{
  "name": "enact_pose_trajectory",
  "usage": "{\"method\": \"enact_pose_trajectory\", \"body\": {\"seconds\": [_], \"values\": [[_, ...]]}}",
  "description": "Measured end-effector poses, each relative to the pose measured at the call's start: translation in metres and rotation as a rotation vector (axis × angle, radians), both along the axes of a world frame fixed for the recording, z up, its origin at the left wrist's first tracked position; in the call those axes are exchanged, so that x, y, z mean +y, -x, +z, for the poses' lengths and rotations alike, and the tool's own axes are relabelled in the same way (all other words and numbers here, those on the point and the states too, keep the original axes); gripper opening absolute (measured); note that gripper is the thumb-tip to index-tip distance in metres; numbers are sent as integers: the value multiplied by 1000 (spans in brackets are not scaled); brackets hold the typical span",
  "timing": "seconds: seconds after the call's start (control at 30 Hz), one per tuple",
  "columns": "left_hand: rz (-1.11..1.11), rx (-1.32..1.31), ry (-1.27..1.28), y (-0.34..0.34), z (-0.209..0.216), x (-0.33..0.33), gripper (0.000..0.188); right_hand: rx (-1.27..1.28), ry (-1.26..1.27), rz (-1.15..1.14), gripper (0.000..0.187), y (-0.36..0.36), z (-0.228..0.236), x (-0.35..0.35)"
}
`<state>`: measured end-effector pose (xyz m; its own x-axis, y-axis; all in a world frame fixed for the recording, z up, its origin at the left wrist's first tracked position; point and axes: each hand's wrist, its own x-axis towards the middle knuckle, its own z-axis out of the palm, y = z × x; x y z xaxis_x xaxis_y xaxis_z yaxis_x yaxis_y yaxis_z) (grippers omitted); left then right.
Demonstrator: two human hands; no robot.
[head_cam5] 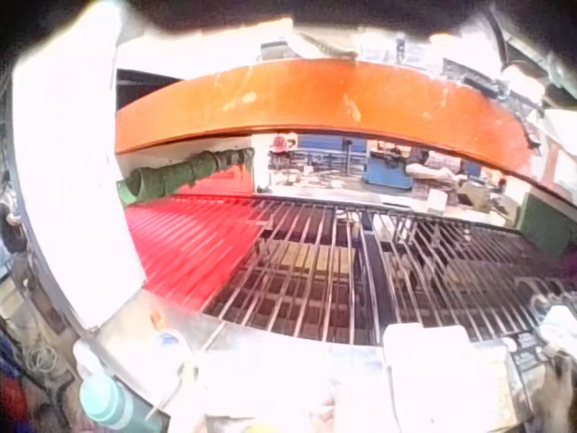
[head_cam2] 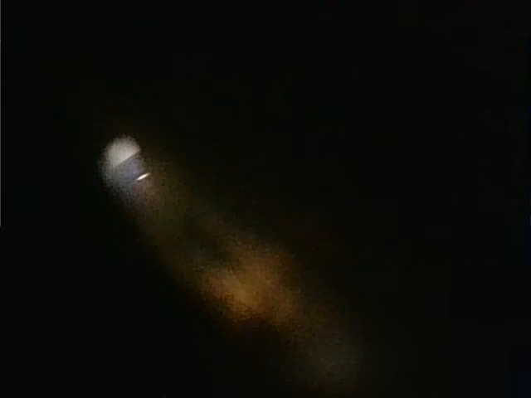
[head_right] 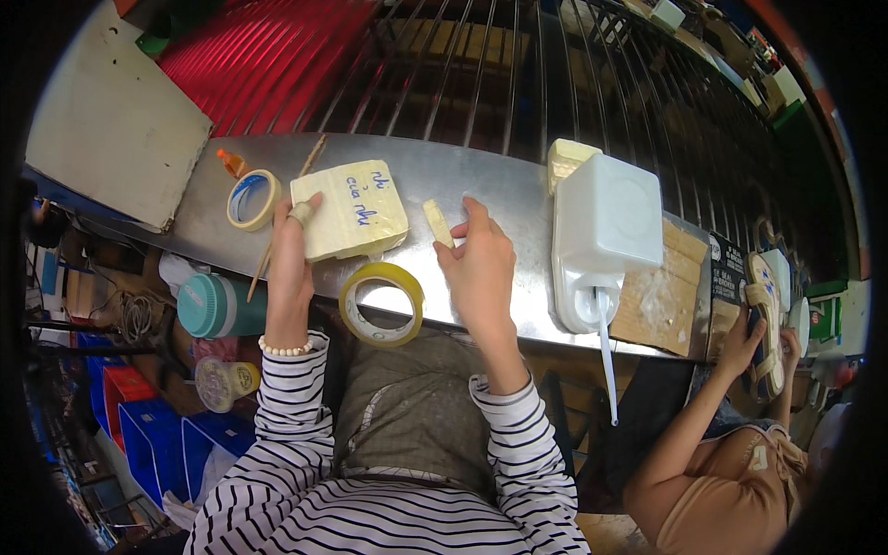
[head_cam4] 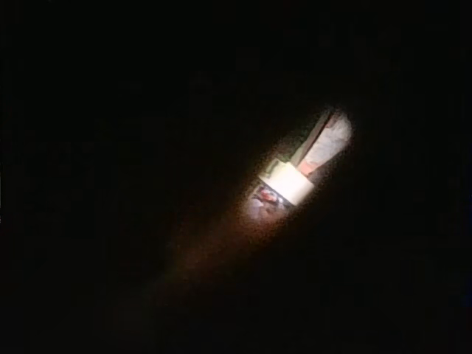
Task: The person repeatedly wraps a small, irregularly shaped white object with yellow tape. They rotate the object to cover different sides and smooth the tape down. The object has blue handwritten text on it.
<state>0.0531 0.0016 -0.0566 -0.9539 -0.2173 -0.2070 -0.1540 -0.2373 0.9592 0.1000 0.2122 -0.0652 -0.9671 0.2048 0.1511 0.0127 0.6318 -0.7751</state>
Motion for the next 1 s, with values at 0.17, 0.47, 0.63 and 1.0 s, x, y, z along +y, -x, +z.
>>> {"method": "enact_pose_trajectory", "body": {"seconds": [0.17, 0.47, 0.63, 1.0], "values": [[-42, 61, -117, -17, -3, 1, 57, -172, -13, 77, 45, 0, 9, 16], [30, 246, 244, -30, -3, 38, 55, 173, 1138, 235, 13, -4, 12, 11], [26, 291, 289, -35, 1, 51, 60, 164, 1047, 267, 14, 0, 1, -13], [-63, 246, -10, -37, -9, 44, 54, 177, 943, 404, 13, 14, -7, 1]]}}
